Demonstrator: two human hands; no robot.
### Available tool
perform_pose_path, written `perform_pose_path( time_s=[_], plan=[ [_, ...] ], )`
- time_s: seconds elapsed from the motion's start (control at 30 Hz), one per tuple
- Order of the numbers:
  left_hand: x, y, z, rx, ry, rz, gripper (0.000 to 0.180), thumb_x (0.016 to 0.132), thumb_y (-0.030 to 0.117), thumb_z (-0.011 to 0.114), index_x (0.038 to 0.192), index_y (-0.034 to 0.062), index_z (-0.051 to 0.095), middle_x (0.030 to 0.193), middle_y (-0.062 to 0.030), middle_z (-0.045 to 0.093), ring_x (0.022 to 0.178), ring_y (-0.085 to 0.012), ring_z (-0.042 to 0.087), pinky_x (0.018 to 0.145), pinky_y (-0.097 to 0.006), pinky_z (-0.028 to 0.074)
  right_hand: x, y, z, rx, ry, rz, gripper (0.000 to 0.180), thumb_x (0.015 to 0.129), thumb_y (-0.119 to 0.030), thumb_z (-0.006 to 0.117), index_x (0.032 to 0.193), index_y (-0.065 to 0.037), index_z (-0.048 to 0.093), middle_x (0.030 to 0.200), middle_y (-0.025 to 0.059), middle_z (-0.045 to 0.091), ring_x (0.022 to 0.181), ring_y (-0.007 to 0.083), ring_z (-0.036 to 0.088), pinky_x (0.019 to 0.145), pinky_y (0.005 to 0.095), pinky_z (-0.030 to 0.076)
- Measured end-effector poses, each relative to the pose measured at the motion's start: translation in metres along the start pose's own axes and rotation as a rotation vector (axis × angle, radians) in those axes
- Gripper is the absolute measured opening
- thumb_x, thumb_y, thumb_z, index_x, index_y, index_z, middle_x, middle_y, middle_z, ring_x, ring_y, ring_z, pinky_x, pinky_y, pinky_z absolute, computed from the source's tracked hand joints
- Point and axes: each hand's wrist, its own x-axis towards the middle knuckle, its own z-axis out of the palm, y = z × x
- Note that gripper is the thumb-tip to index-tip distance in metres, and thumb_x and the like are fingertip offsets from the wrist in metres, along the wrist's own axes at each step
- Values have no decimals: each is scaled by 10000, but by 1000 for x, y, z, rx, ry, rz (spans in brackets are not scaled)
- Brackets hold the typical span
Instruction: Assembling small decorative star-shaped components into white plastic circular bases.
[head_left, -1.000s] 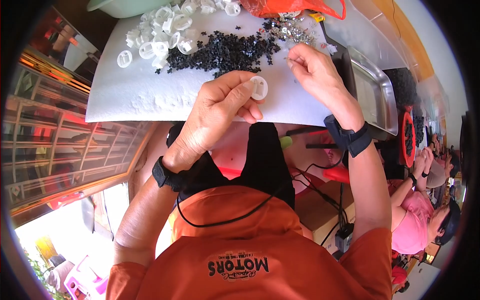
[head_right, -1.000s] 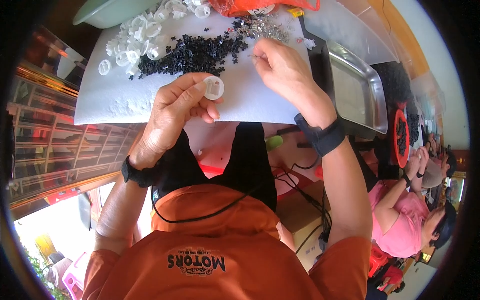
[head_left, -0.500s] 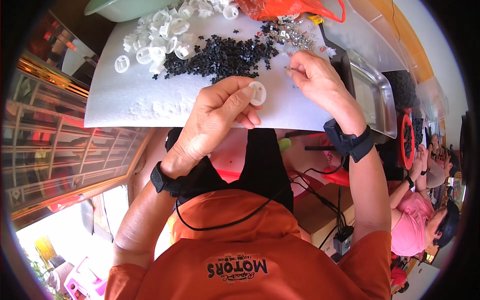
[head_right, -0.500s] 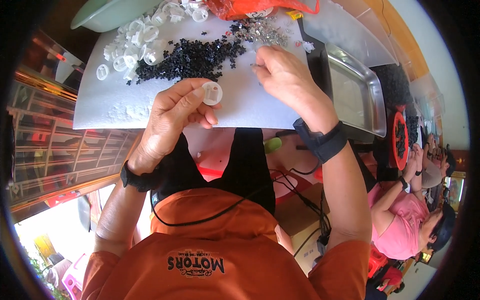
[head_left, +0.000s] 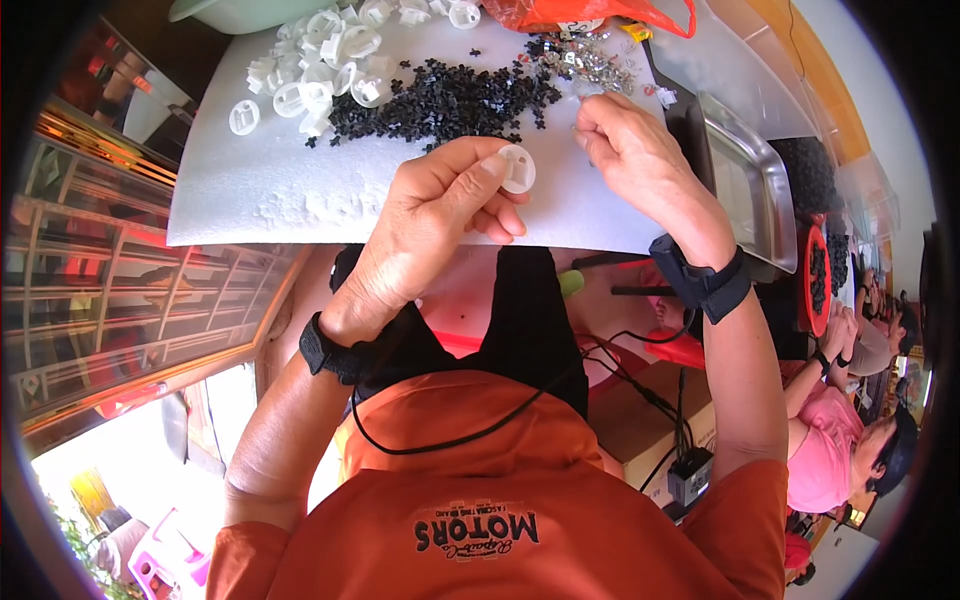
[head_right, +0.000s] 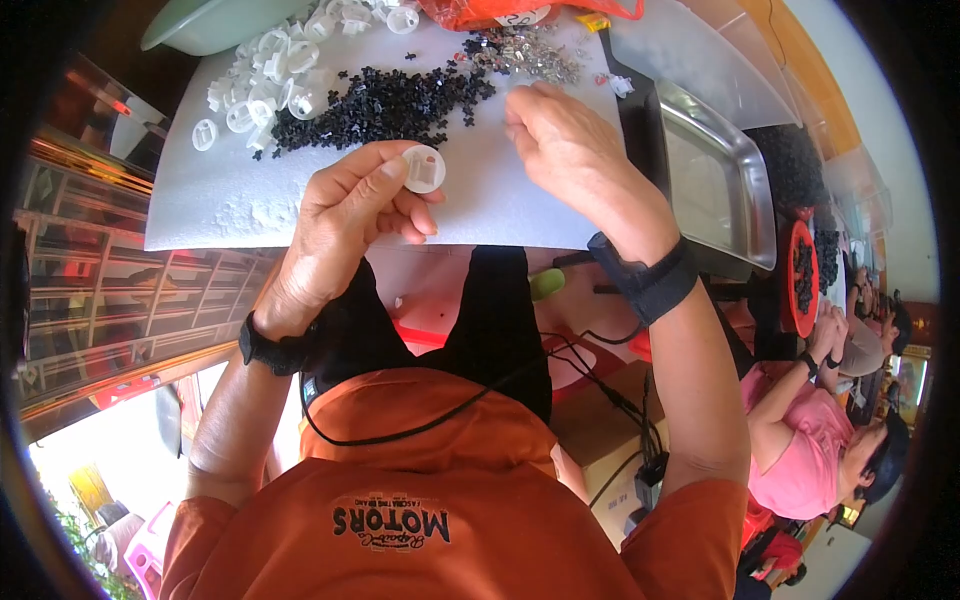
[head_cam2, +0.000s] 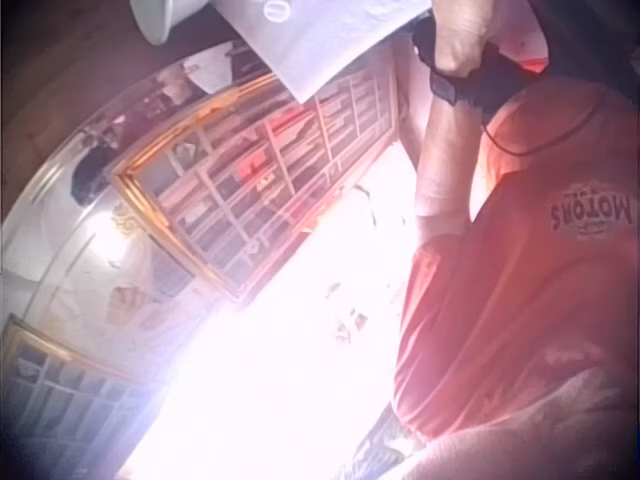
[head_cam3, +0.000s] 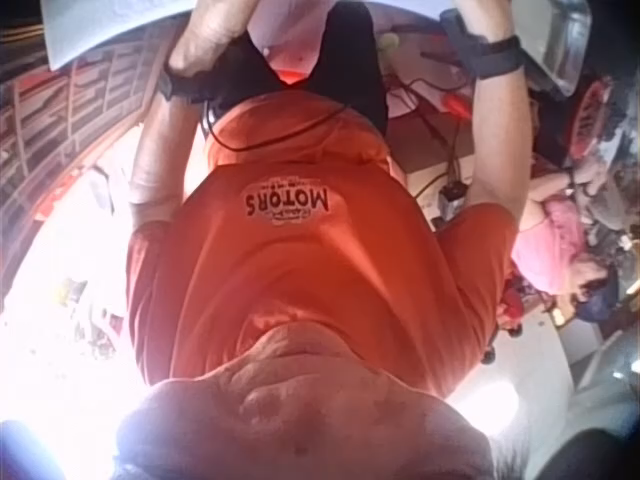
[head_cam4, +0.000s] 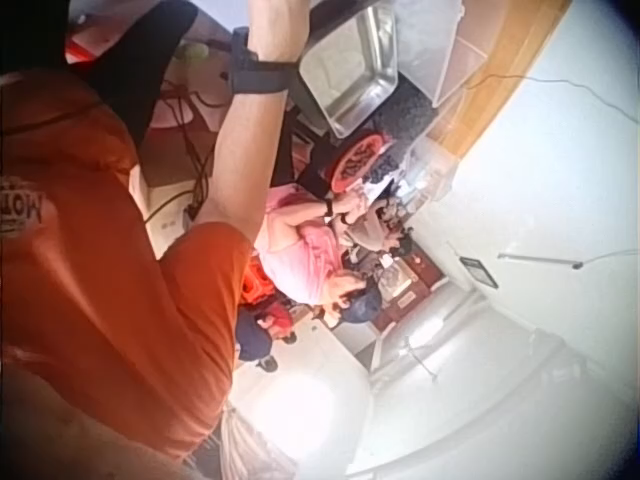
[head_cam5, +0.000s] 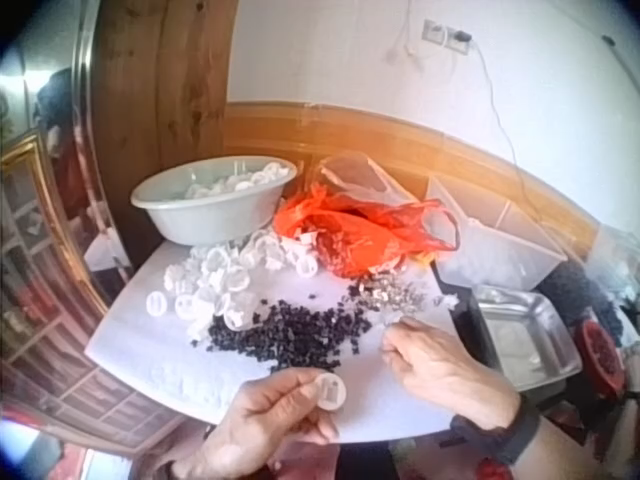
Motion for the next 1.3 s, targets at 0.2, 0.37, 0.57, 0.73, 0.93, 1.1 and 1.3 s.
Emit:
perform_pose_path(
  time_s=[0.2, 0.37, 0.57, 0.73, 0.93, 1.1, 1.3],
  plan=[
    [1, 0, -4, -50, 2, -38, 366, 991, 274, 438, 1152, -39, 536, 869, -111, 628, 666, -134, 600, 626, -251, 499, -7, -35, -22, 274, -3, -123, 83, 851, -15, 581, 831, -15, 501, 780, 51, 473, 677, 165, 485, 611, 289, 404],
    [6, 4, -10, -111, -78, -76, 354, 988, 274, 442, 1137, -29, 548, 833, -112, 633, 638, -128, 588, 594, -247, 488, -16, -52, -14, 424, 18, -249, 75, 867, -13, 585, 845, -7, 513, 787, 27, 438, 684, 116, 440, 601, 251, 376],
    [6, 2, -8, -153, -94, -61, 341, 982, 259, 461, 1146, -26, 550, 854, -122, 642, 644, -135, 588, 605, -256, 488, -21, -53, -6, 485, 28, -210, 70, 873, -6, 577, 854, 0, 510, 787, 29, 438, 665, 100, 431, 580, 240, 368],
    [6, 2, -7, -142, -61, -47, 338, 977, 238, 479, 1167, -34, 542, 909, -124, 645, 678, -139, 600, 635, -260, 500, -19, -56, 0, 495, 138, -192, 81, 820, -21, 597, 815, -31, 517, 762, 116, 527, 673, 299, 558, 593, 368, 440],
    [6, 2, -6, -137, -44, -25, 340, 963, 233, 512, 1166, -37, 552, 931, -106, 648, 718, -153, 627, 647, -252, 510, -24, -58, 12, 371, 271, -212, 79, 820, -24, 598, 814, -54, 525, 779, 87, 533, 669, 306, 570, 573, 371, 460],
    [6, 1, -6, -137, -33, -26, 345, 962, 233, 513, 1171, -38, 551, 932, -112, 650, 753, -168, 645, 666, -257, 525, -26, -59, 12, 373, 274, -283, 83, 822, 63, 585, 869, 1, 556, 786, 67, 502, 626, 160, 491, 555, 262, 406],
    [6, 2, -5, -128, -28, -19, 347, 960, 232, 515, 1175, -38, 549, 943, -132, 655, 765, -177, 653, 681, -267, 534, -28, -54, 14, 433, 298, -317, 83, 826, 71, 578, 877, 7, 565, 782, 58, 507, 630, 139, 483, 551, 245, 390]
  ],
)
